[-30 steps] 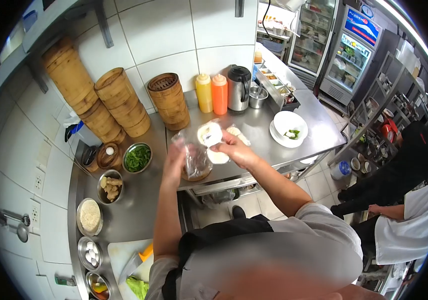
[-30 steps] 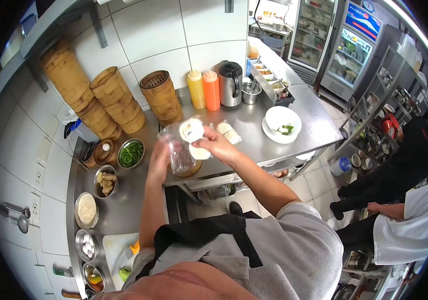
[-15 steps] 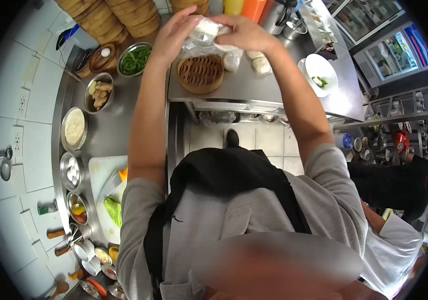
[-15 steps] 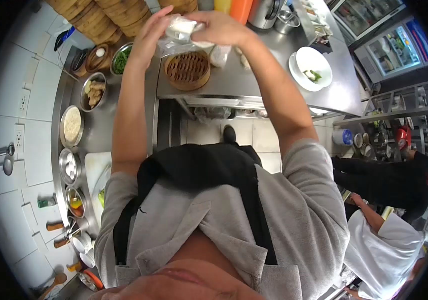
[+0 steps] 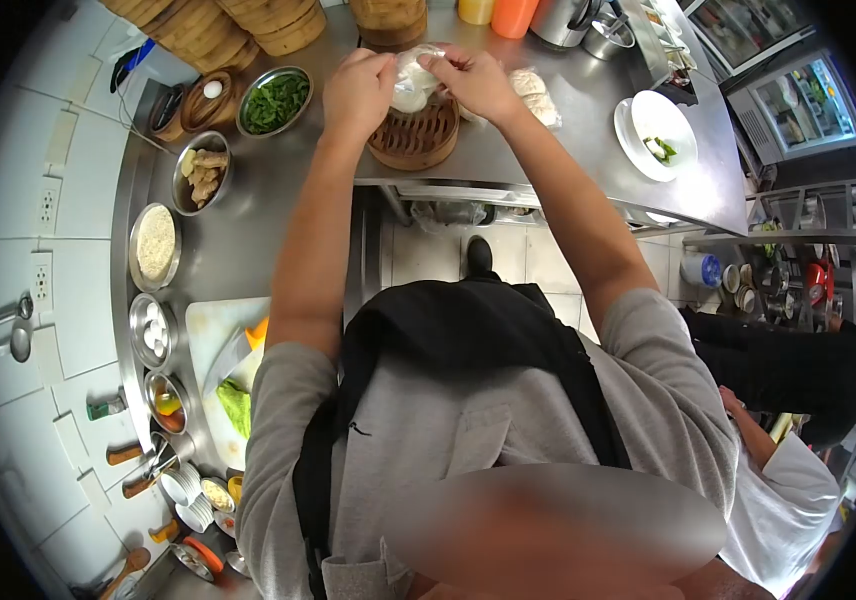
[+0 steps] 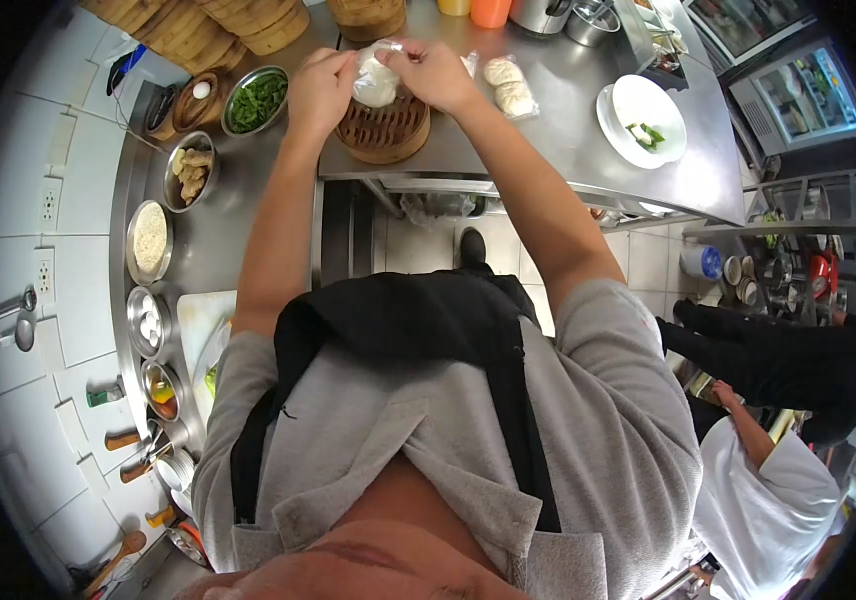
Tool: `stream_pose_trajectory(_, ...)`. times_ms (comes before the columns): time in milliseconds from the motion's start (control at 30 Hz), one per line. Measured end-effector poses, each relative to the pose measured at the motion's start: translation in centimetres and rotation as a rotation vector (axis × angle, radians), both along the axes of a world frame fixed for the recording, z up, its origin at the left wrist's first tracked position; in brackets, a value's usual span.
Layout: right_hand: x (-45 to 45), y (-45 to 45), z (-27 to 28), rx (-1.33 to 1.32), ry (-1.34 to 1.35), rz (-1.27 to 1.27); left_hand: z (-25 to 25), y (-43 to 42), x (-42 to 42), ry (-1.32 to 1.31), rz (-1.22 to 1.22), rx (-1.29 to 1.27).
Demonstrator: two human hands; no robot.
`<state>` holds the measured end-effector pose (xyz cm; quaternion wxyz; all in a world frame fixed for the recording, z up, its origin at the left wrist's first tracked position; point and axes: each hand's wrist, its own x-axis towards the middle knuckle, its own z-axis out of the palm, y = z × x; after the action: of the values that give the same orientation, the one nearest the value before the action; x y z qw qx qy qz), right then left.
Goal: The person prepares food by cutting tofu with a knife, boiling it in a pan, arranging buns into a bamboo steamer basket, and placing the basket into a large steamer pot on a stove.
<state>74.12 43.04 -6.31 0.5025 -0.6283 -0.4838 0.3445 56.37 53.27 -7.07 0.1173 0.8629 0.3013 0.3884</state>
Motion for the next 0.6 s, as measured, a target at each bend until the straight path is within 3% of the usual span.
stream_pose_trajectory(33, -0.1, -0.3, -0.1, 0.002, -0.233, -0.083, 0.2, 0.0, 0.3, -0.077, -0.029, -0.243)
stream_pose_trajectory(67, -0.1, -0.5, -0.2, 0.006, -0.467, -0.166, 0.5, 0.1, 0.4, -0.075, -0.028, -0.245)
stream_pose_trajectory(133, 1.0, -0.1, -2.2, 0.143, -0.569, -0.187, 0.9, 0.7, 0.5, -0.304, -0.127, -0.486)
stream_pose_trajectory(200, 1.2, 0.0, -2.0, 0.281, -0.672, -0.204, 1.6, 0.9, 0.7, -0.296, -0.151, -0.507)
stream_pose_trajectory(300, 0.9, 0.5, -0.7, 0.377, -0.517, -0.301, 2.0, 1.5, 1.2, -0.686, -0.302, -0.845)
stream_pose_trajectory(367, 0.6, 1.0, 0.4, 0.211, -0.046, -0.173, 3.0, 2.0, 1.3, -0.781, -0.339, -0.952)
stream_pose_trajectory(400, 0.2, 0.9, 0.9, 0.209, -0.046, -0.171, 3.7, 2.2, 1.4, -0.880, -0.380, -1.057)
stream_pose_trajectory(467, -0.7, 0.5, 1.3, 0.278, 0.154, -0.227, 5.4, 2.1, 1.0, -0.994, -0.353, -1.058)
stream_pose_trajectory(500, -0.6, 0.5, -0.1, 0.275, 0.156, -0.222, 6.9, 2.0, 0.2, -0.968, -0.124, -0.983)
stream_pose_trajectory(533, -0.4, 0.3, -2.2, 0.215, -0.257, -0.131, 7.9, 2.2, -0.5, -0.933, 0.098, -0.900)
stream_pose_trajectory(567, -0.3, 0.3, -3.5, 0.147, -0.667, -0.037, 6.8, 3.5, -1.7, -0.934, 0.101, -0.898)
stream_pose_trajectory(600, -0.5, 0.4, -3.6, 0.148, -0.665, -0.034, 4.9, 5.4, -3.3, -0.886, 0.031, -0.761)
